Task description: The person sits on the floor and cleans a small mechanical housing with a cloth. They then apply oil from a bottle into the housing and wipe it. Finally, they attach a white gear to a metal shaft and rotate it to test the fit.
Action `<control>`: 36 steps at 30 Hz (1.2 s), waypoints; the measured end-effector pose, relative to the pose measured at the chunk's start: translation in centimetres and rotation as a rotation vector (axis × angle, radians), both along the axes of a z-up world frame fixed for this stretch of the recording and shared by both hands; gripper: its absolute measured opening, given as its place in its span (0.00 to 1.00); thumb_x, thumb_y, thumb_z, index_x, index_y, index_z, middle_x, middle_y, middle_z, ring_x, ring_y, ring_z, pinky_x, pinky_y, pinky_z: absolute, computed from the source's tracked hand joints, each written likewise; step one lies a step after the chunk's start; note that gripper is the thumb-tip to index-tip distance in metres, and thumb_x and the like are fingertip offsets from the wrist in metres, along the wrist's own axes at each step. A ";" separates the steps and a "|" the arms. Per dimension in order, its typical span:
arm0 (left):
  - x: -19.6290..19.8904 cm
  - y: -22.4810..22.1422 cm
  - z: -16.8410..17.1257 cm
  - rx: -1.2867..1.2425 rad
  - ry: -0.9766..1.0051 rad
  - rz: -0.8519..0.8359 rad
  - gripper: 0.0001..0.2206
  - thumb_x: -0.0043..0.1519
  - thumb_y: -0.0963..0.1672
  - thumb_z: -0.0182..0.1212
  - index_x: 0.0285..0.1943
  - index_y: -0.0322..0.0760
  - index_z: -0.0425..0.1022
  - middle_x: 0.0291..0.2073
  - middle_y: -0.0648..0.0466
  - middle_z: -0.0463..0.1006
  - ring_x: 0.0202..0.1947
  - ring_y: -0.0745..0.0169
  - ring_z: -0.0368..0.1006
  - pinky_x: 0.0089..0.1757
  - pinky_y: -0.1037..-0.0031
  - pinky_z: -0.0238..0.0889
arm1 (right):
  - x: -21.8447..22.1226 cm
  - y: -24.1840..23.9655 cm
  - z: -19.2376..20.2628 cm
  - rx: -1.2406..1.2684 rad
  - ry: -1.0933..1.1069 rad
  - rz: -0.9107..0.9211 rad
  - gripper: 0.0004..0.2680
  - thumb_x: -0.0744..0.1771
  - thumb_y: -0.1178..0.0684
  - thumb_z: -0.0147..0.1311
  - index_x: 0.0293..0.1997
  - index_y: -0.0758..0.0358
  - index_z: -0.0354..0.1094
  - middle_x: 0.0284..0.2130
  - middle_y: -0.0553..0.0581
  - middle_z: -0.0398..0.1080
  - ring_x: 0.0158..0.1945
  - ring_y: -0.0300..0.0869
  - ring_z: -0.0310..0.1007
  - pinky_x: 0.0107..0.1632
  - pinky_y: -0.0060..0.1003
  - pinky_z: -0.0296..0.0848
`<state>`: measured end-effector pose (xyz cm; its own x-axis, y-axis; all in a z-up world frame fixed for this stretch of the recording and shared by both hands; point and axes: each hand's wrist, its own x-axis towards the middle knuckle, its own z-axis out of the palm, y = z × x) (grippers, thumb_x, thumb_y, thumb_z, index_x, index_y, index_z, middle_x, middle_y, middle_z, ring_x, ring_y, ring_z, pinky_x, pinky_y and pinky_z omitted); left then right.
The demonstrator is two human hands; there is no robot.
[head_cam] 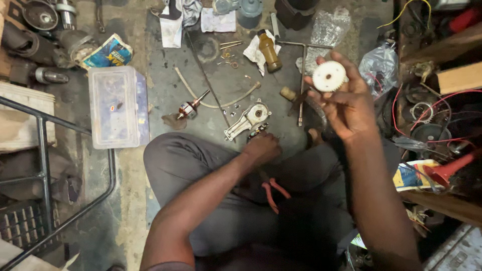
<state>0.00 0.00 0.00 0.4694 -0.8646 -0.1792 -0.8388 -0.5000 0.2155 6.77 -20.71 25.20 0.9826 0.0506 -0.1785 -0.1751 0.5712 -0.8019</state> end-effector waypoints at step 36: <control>3.9 7.9 15.5 -2.027 1.944 0.487 0.19 0.66 0.47 0.52 0.60 0.28 0.70 0.52 0.40 0.75 0.40 0.52 0.74 0.38 0.68 0.67 | 0.2 3.7 0.9 -0.183 0.018 0.311 0.30 0.61 0.65 0.59 0.74 0.68 0.56 0.60 0.68 0.69 0.57 0.53 0.75 0.56 0.45 0.77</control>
